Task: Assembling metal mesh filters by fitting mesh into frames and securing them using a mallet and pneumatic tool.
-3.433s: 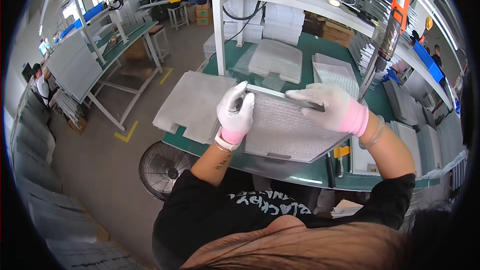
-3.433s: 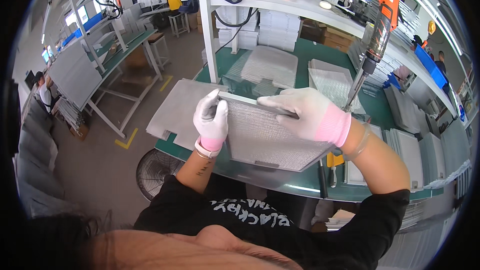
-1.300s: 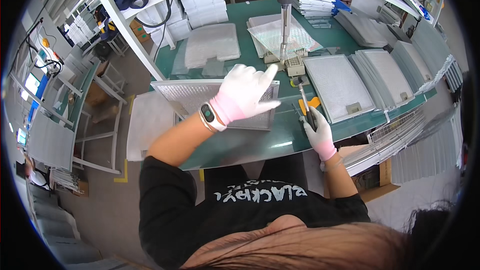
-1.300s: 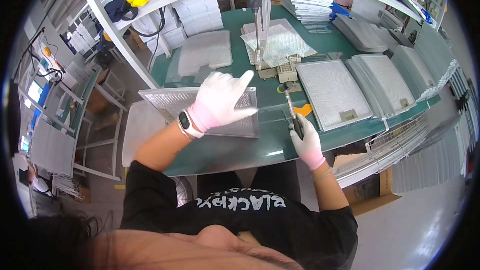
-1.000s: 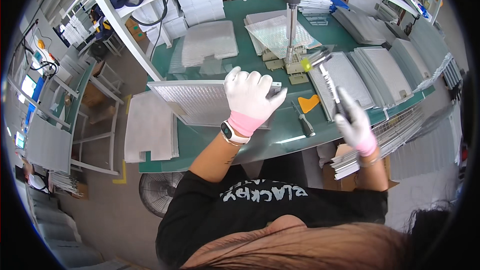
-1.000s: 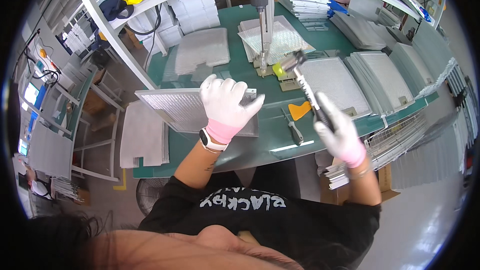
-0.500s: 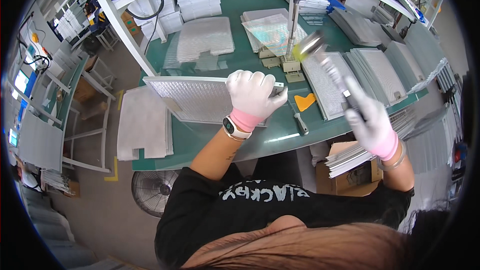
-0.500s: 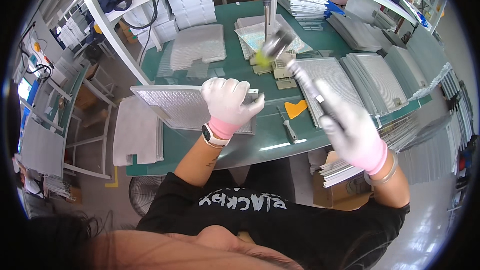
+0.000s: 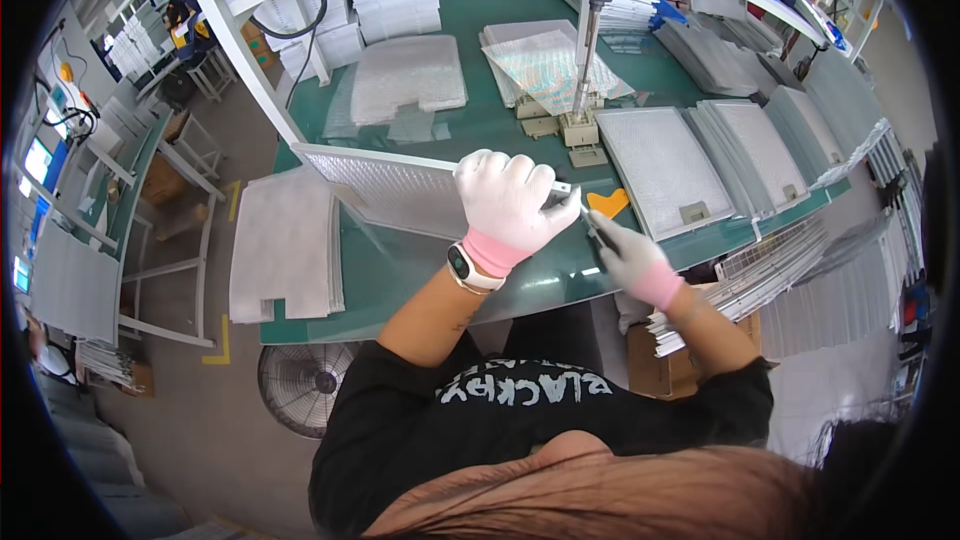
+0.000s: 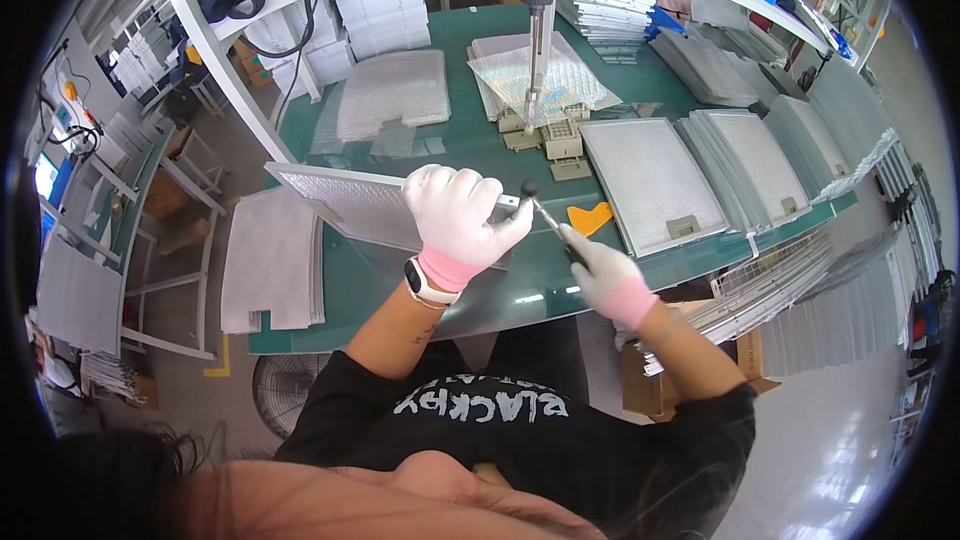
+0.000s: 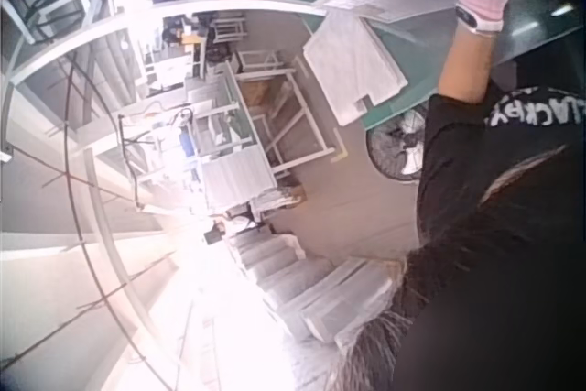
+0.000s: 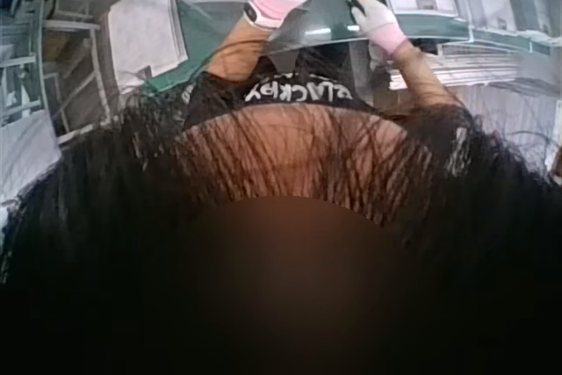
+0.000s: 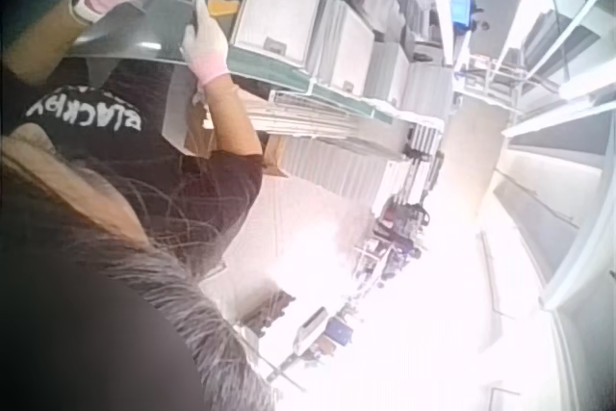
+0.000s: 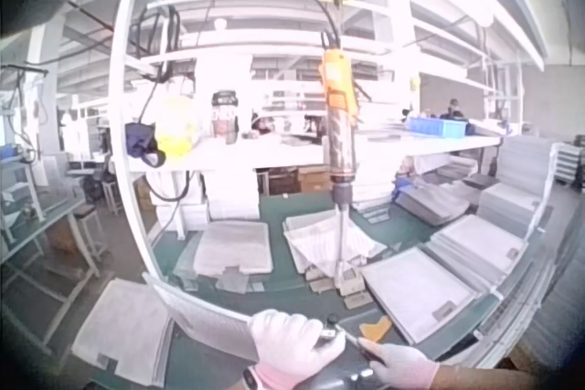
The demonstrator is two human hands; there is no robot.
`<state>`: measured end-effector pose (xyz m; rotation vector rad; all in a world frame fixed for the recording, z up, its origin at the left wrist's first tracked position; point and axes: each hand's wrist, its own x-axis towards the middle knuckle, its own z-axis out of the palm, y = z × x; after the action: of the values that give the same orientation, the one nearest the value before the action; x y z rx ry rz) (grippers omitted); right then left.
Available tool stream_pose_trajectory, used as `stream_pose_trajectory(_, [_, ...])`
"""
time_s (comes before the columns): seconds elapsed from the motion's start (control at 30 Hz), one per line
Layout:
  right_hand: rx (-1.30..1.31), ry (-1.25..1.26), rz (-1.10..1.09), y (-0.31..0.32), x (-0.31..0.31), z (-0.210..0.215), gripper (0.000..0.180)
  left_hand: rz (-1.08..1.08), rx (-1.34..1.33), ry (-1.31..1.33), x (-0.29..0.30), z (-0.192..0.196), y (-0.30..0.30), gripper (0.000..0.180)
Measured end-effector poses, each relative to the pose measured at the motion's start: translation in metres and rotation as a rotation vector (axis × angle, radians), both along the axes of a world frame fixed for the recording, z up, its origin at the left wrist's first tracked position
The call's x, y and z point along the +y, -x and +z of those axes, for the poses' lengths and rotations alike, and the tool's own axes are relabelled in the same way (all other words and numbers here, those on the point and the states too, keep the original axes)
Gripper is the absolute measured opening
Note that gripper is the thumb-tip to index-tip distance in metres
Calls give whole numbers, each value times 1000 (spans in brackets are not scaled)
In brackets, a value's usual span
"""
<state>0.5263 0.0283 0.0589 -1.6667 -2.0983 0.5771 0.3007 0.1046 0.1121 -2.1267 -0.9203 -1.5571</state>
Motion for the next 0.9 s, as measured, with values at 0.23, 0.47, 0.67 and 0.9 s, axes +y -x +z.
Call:
stream_pose_trajectory(0.23, [404, -946, -155, 37, 92, 54, 63, -17, -30, -78, -3, -3, -4, 31])
stream_pose_trajectory(0.47, [584, -1036, 258, 67, 149, 257, 45, -20, 37, -26, 6, -1, -8, 28])
stream_pose_trajectory(0.67, [1504, -398, 507, 70, 130, 263, 12, -40, -16, -14, 25, -2, -10, 26])
stream_pose_trajectory(0.9, [1682, -520, 612, 66, 134, 270, 33, -52, 1, -29, 26, 1, -12, 28])
